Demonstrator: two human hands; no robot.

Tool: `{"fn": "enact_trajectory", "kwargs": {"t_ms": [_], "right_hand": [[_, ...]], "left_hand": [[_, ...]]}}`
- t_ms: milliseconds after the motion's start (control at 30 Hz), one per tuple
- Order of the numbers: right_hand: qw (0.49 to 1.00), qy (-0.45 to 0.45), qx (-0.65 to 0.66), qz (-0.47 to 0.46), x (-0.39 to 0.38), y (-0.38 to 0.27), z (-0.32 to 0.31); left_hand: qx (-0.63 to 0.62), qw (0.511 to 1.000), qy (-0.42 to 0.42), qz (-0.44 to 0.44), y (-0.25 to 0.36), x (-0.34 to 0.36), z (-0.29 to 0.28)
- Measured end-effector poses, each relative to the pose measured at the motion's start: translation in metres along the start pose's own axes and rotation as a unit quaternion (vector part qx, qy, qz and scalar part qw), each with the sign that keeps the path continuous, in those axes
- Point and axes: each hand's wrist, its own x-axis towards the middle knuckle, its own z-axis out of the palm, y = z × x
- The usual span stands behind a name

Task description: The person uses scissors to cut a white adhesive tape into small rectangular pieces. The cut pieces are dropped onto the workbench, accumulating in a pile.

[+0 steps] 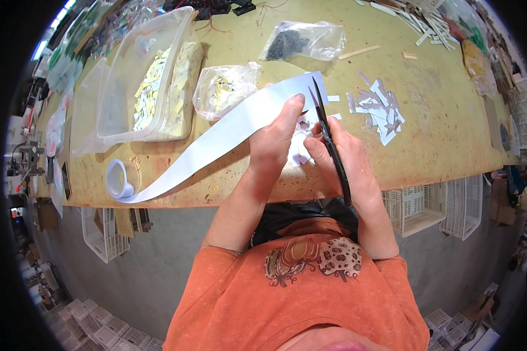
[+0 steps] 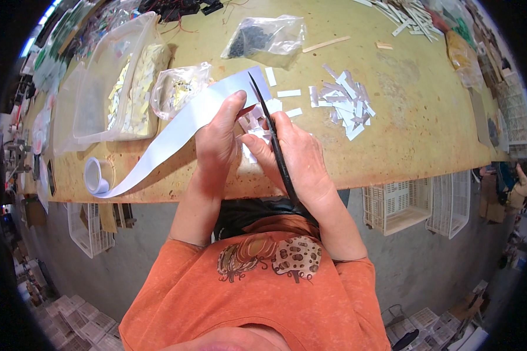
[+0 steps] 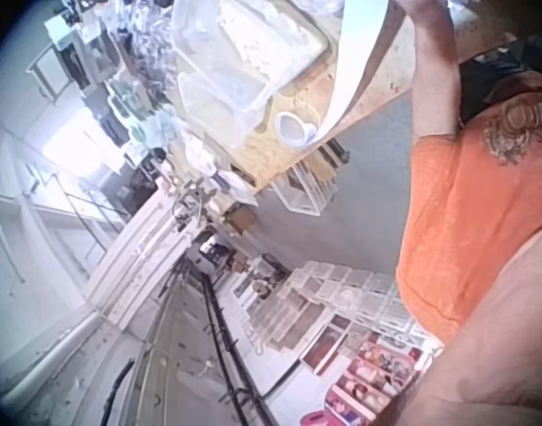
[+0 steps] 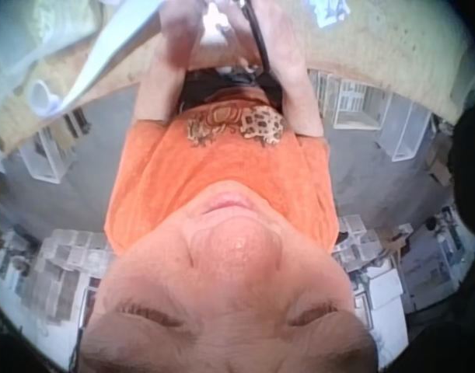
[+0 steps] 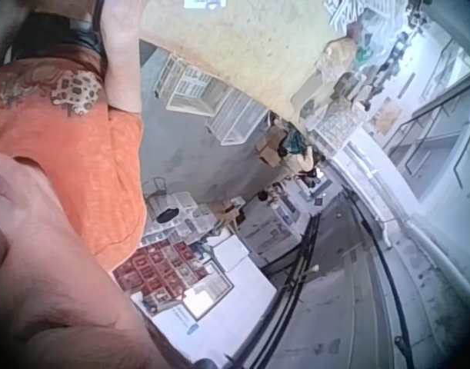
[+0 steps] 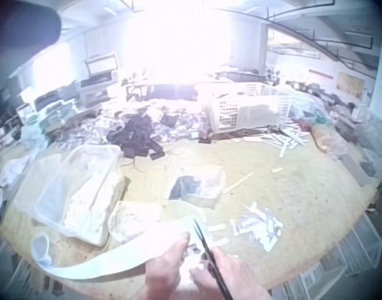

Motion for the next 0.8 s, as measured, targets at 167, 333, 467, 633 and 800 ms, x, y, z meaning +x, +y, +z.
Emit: {"fn": "enact_trajectory", "kwargs": {"t_ms": [167,333,467,633,800], "right_hand": [[1.0,0.001,-0.004,0.001,0.001,-0.001,0.001],[1.0,0.013,-0.002,-0.013,0.001,0.005,0.005],[0.999,0.028,-0.003,-0.019,0.001,0.006,0.008],[0.998,0.047,-0.007,-0.031,0.001,0.008,0.012],[0.998,0.054,-0.016,-0.017,0.0,0.007,0.013]], "left_hand": [[-0.009,1.0,-0.002,-0.004,-0.006,0.001,-0.004],[-0.004,1.0,-0.004,0.002,-0.007,0.001,-0.004],[-0.001,1.0,-0.01,0.008,-0.007,0.002,-0.005],[0.0,1.0,-0.013,0.005,-0.004,0.001,-0.004],[-0.007,1.0,-0.009,0.005,-0.007,0.001,-0.004]]}}
